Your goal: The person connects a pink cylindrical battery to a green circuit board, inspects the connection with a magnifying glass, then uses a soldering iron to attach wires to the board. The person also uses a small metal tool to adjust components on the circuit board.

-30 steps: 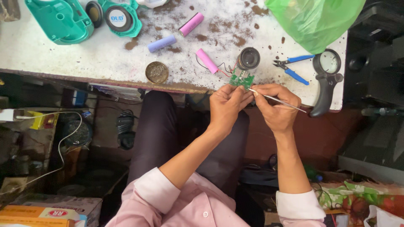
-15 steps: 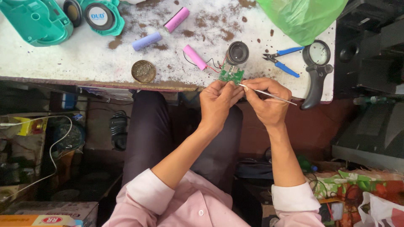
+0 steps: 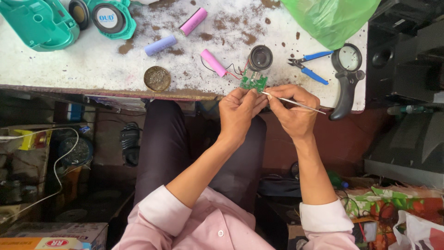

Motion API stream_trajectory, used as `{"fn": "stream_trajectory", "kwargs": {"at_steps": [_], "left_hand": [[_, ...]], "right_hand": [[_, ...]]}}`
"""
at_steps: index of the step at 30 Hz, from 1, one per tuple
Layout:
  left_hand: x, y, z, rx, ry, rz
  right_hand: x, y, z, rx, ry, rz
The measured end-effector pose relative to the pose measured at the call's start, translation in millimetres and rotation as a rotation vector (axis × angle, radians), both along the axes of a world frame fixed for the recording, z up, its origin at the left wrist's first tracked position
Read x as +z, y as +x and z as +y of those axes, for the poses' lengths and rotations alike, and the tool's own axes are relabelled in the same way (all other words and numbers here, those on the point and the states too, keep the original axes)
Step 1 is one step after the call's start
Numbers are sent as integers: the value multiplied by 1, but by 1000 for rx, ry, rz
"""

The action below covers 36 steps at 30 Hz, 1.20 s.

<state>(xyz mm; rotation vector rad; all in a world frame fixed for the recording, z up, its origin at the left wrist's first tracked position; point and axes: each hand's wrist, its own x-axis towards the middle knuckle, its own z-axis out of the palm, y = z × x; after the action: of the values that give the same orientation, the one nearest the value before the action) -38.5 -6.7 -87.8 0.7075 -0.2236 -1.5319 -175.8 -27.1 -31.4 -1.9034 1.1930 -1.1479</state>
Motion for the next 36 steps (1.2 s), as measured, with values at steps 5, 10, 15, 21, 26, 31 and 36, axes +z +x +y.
{"fn": "stream_trajectory", "kwargs": {"at_steps": [5,10,15,21,26,31,36], "left_hand": [[1,-1,0,4,13,-4],[3,-1,0,1,3,-22],[3,-1,2,-10,1,-10],[-2,-2,2,-2,4,-23],[-6,-4,2,13,-4,-22],[-6,-4,1,11,-3,-19],[-2,-3,2,10,-5,-13]], "right_hand": [[-4,-2,2,-7,-7,-16],[-12,-3,2,62,28,-239],[-18,-4,5,43,55,-351],[-14,-6,5,32,21,-219],[-14,-5,6,34,55,-222],[-15,-4,6,29,23,-218],[-13,-4,6,22,42,-193]]}}
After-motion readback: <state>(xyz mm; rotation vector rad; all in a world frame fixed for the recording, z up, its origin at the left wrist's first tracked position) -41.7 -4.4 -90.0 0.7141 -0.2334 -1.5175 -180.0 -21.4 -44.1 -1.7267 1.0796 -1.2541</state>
